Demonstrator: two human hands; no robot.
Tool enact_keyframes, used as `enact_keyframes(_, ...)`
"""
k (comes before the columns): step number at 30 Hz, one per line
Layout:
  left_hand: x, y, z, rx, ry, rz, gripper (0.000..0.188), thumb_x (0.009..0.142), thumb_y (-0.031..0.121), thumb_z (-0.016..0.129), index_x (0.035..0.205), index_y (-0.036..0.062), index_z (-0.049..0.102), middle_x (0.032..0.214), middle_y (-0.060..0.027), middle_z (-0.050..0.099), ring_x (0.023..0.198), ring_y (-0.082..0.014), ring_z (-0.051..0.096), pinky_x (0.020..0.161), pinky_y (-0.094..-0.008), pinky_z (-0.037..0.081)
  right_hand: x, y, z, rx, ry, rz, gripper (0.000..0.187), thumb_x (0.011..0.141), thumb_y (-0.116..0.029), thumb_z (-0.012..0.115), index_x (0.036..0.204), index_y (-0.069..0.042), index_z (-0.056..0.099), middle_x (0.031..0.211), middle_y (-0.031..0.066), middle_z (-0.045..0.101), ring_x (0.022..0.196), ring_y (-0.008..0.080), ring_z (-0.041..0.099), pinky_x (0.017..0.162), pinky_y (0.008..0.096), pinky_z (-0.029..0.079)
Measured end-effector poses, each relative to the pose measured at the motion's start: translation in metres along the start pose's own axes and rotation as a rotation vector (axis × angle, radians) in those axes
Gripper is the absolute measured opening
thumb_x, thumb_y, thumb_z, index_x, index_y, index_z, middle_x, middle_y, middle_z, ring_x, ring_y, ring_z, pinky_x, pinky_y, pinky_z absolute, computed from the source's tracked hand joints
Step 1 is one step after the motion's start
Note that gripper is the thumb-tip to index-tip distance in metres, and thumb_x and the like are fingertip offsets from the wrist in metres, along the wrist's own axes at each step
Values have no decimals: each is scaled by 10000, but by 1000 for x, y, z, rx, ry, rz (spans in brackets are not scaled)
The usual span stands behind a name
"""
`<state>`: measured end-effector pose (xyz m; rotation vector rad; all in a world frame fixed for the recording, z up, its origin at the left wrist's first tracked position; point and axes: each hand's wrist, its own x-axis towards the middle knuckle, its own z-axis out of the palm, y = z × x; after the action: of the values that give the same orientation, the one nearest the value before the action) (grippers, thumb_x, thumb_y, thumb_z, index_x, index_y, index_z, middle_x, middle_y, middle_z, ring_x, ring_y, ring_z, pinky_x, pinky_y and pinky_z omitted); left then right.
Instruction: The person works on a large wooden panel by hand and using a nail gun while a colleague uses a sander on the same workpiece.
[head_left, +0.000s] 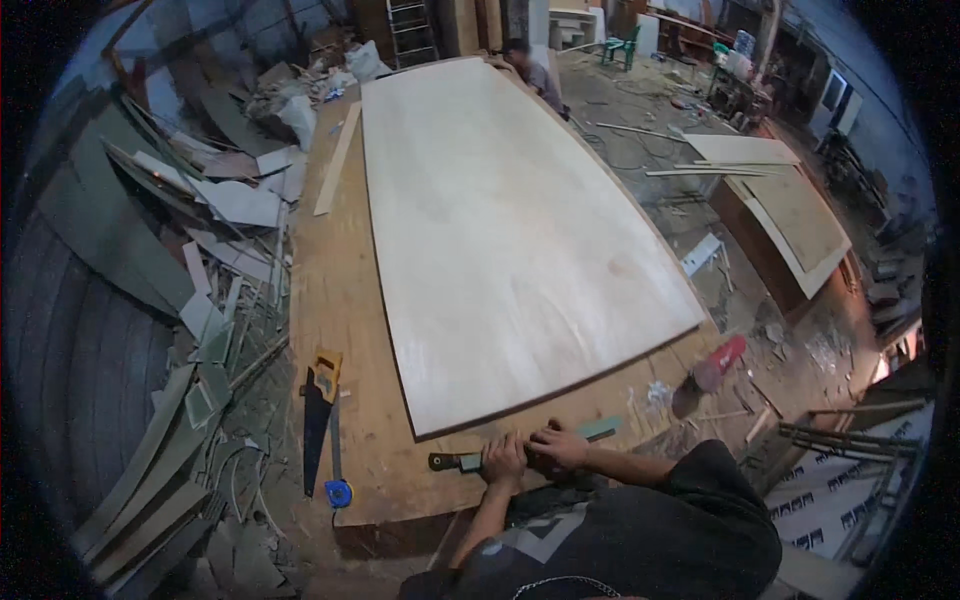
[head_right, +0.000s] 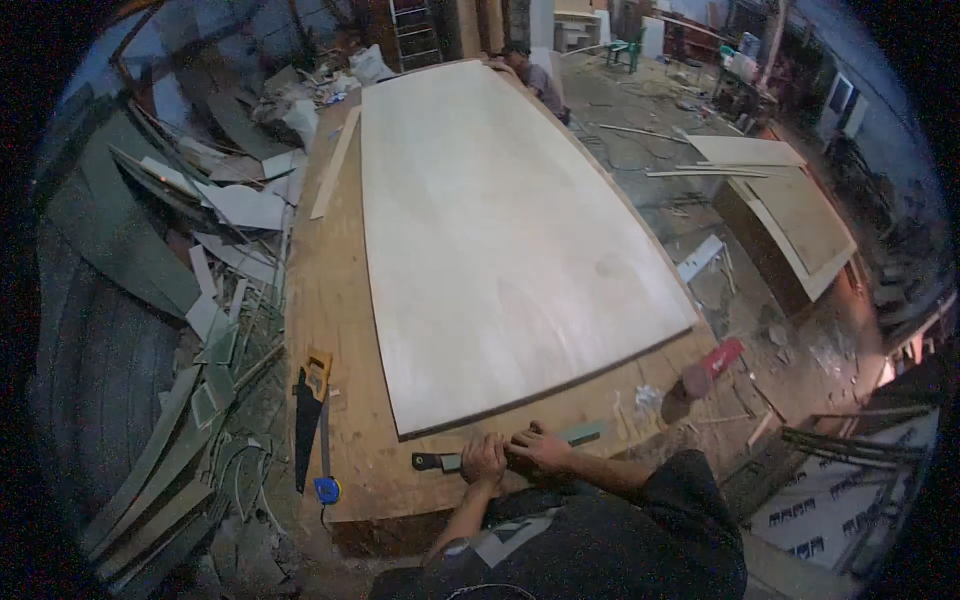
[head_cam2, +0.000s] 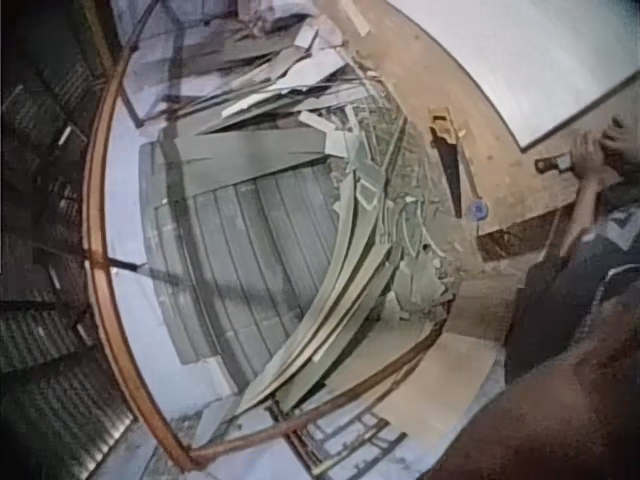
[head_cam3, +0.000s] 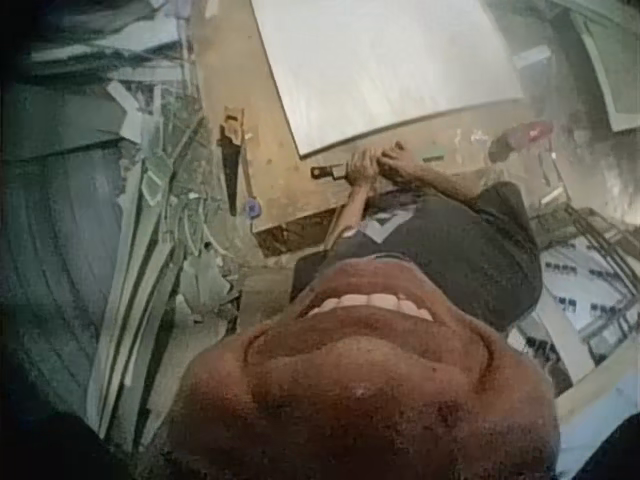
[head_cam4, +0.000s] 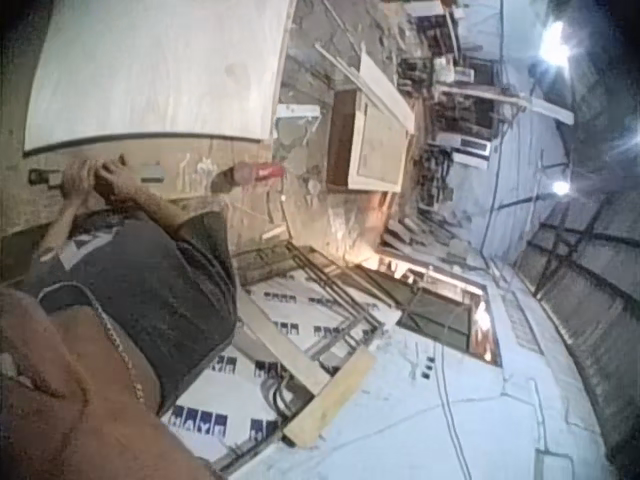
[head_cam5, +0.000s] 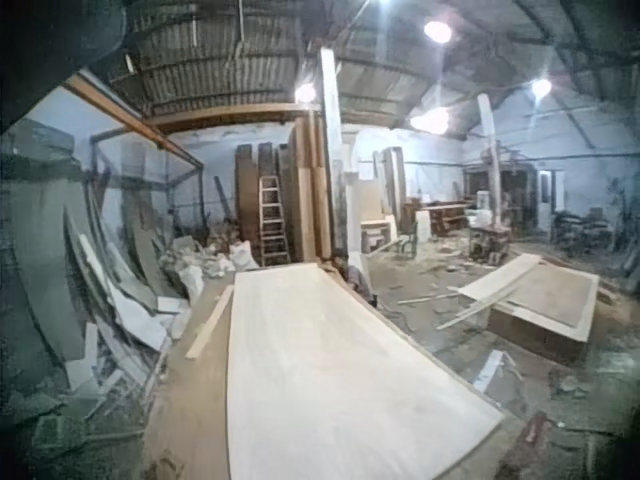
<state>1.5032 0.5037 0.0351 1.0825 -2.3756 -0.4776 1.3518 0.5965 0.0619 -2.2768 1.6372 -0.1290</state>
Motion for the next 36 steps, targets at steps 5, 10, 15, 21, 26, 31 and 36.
enact_keyframes(5, 7, -13, -29, -308, -263, 225, 335, 886, 361, 506, 1006, 67, 612, 925, -145, 629, 907, -341, 572, 847, -441, 413, -1, -17, 47, -142, 449, 209, 453, 741, -156, 534, 1193, -154, 494, 1059, 83, 522, 1021, 274, 491, 951, 444, 306)
enact_keyframes(10, 4, -26, -46, -320, -356, 322, 494, 790, 420, 625, 1119, 58, 553, 1019, -171, 594, 969, -333, 550, 873, -441, 398, 5, -44, 23, -134, 391, 418, 393, 764, -189, 557, 1153, -166, 509, 991, 45, 521, 1007, 225, 483, 930, 413, 325)
enact_keyframes(15, 3, -50, -32, -279, -369, 390, 488, 701, 225, 724, 1125, 51, 555, 1040, -161, 592, 1000, -325, 543, 879, -405, 428, 4, -49, 17, -348, 266, 400, 409, 760, -222, 578, 1160, -184, 501, 974, 40, 525, 1007, 220, 486, 944, 413, 320)
enact_keyframes(21, 19, -6, -28, -345, -577, 226, 421, 705, 221, 726, 1054, 18, 606, 1053, -150, 602, 1008, -327, 535, 872, -392, 442, -23, -21, 3, -362, 255, 374, 381, 764, -191, 559, 1141, -187, 505, 940, 35, 530, 1034, 222, 487, 971, 420, 307)
enact_keyframes(26, 10, 14, -4, -406, -409, 311, 399, 747, 273, 692, 1034, 8, 609, 1039, -161, 601, 990, -324, 540, 868, -388, 439, -44, 13, -7, -286, 309, 289, 321, 775, -182, 550, 1095, -188, 528, 911, 33, 549, 975, 229, 517, 908, 422, 352)
enact_keyframes(31, 5, 14, -16, -380, -350, 224, 324, 806, 309, 620, 988, 42, 625, 921, -136, 616, 902, -303, 571, 793, -384, 465, -40, 30, -10, -92, 69, 97, 346, 771, -198, 565, 1115, -177, 533, 989, 49, 559, 992, 251, 526, 901, 423, 364)
enact_keyframes(36, 23, 8, 22, -199, -319, -202, 297, 880, 333, 524, 868, 62, 644, 800, -114, 631, 732, -293, 618, 643, -399, 487, -21, 47, -42, -52, -108, -62, 347, 829, -235, 522, 1159, -130, 494, 1062, 72, 551, 1023, 254, 518, 937, 431, 372)
